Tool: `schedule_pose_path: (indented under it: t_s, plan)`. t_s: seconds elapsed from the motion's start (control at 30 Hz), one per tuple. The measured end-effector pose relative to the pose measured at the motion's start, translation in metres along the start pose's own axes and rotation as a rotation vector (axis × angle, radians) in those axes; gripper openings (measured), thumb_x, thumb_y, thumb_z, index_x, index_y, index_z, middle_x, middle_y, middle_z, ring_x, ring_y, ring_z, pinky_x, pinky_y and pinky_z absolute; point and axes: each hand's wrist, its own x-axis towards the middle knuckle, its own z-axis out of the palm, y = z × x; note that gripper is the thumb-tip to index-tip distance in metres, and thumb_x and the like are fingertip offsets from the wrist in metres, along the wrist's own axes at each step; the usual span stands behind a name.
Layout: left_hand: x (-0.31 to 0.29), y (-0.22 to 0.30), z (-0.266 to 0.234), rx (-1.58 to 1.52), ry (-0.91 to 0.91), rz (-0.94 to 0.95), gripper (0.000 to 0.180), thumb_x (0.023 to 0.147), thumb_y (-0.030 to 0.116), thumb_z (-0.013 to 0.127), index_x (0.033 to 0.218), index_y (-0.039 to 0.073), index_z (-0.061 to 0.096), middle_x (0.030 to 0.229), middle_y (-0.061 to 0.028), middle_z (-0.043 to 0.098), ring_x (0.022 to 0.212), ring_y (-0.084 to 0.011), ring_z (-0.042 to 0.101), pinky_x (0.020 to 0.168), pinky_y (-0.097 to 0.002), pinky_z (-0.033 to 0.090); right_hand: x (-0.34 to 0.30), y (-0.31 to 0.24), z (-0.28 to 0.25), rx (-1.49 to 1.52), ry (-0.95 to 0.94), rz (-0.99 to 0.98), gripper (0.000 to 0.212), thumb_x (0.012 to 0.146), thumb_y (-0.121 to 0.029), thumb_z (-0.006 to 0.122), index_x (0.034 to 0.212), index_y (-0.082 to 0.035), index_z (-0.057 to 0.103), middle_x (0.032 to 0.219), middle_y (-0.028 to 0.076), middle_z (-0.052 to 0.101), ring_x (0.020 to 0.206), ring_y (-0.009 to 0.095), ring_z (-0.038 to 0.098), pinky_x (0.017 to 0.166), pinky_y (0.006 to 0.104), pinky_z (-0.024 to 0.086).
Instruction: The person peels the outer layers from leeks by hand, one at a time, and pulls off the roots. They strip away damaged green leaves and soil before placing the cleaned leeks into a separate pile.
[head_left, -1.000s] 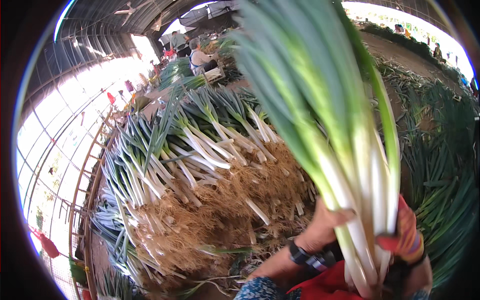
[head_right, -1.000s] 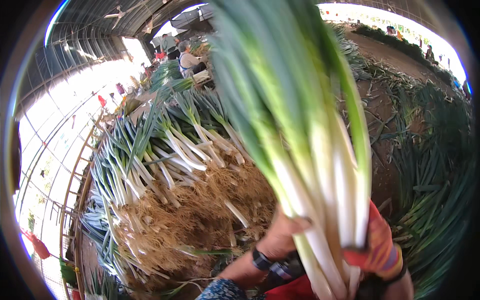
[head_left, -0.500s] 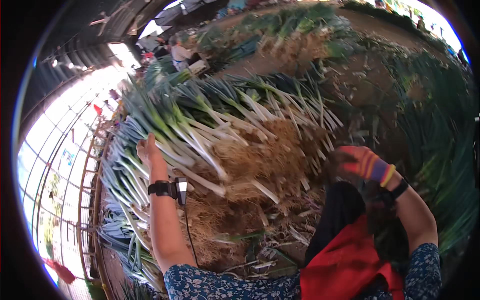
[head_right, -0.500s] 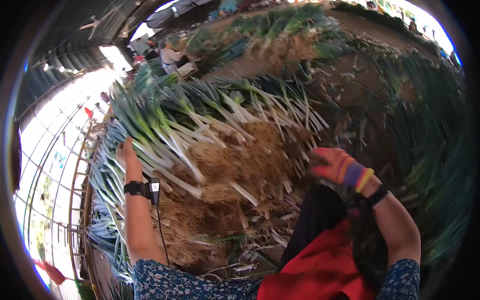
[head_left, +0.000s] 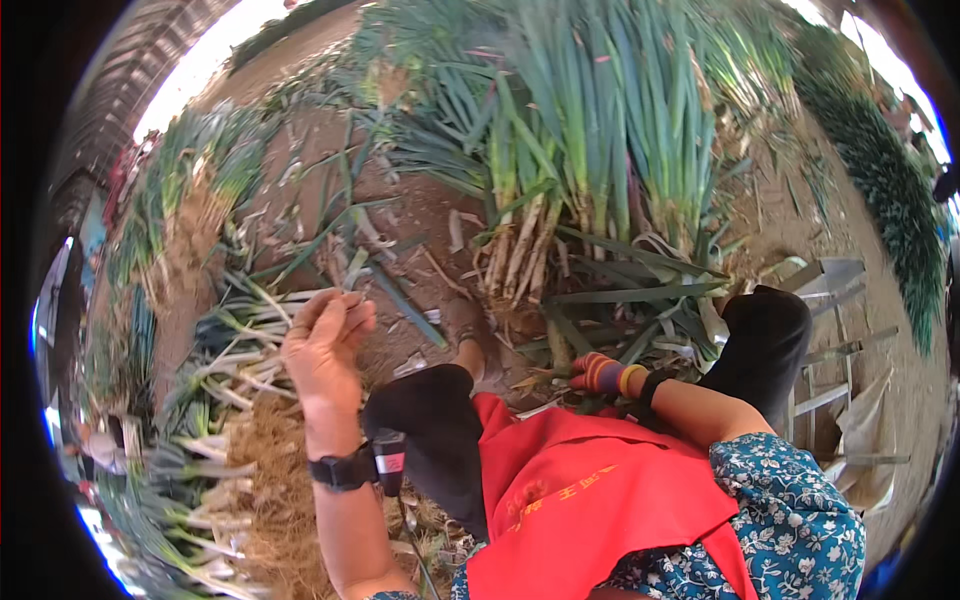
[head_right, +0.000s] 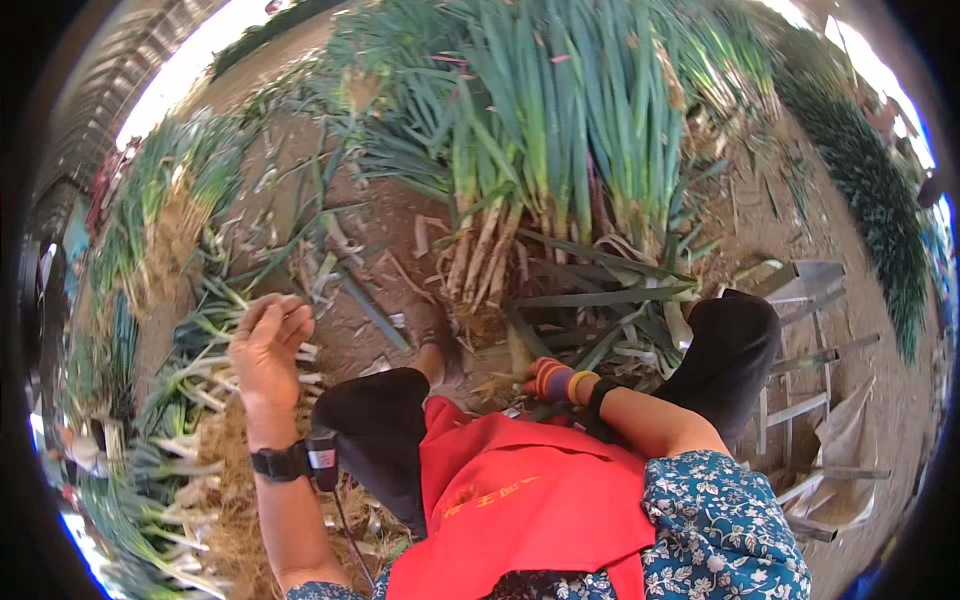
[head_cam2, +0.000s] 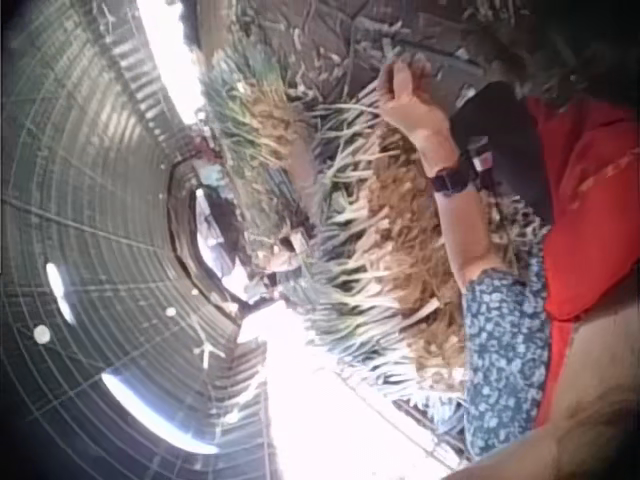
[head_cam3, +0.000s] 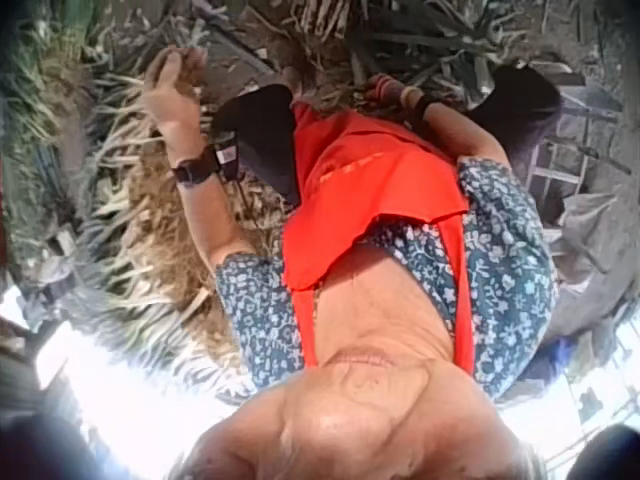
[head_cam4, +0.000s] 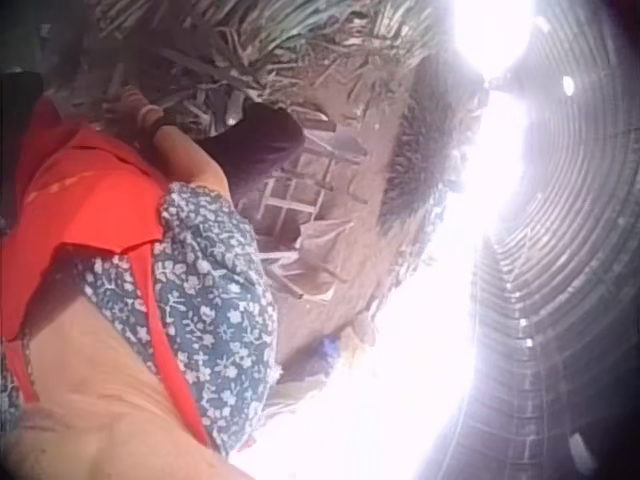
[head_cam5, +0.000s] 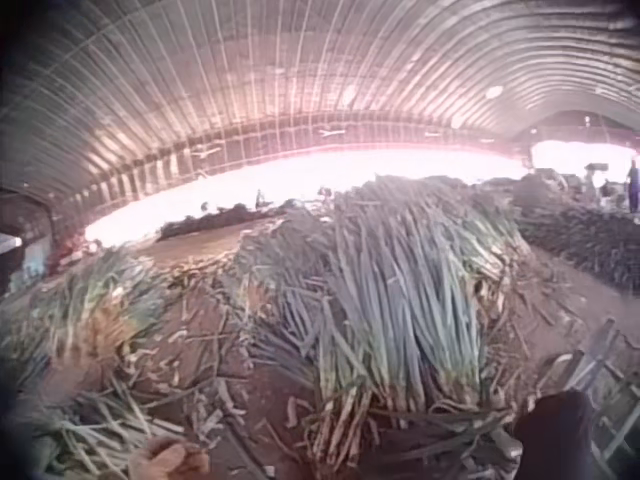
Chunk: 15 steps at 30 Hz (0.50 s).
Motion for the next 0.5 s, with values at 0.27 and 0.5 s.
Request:
schedule_pose_path:
  t_s: [0.27,0.5]
  plan:
    - [0.06,-0.102,0.123,-0.182,-0.157,-0.455,0.012,0.087,0.007,0.057,0.097,0.001,0.057,0.086,-0.0149,0.065,0.073,-0.0248,0.064,0.066,-0.0353,0.053,0.068,0.056,-0.106,0.075,0.878,-0.112,0.036,0.08,-0.017,0.06,0.111,0.0,0.057,0.101,0.017,0.064,0.092,0.029,0.061,0.081,0.0333,0.047]
    - [0.057,-0.122,0.143,0.724,-0.472,0.138,0.017,0.082,0.012,0.054,0.087,-0.002,0.063,0.076,-0.0083,0.065,0.066,-0.016,0.063,0.057,-0.0262,0.049,0.142,0.176,-0.167,-0.56,0.818,0.185,0.041,0.081,-0.045,0.053,0.101,-0.011,0.063,0.099,0.008,0.063,0.091,0.024,0.058,0.076,0.0349,0.046]
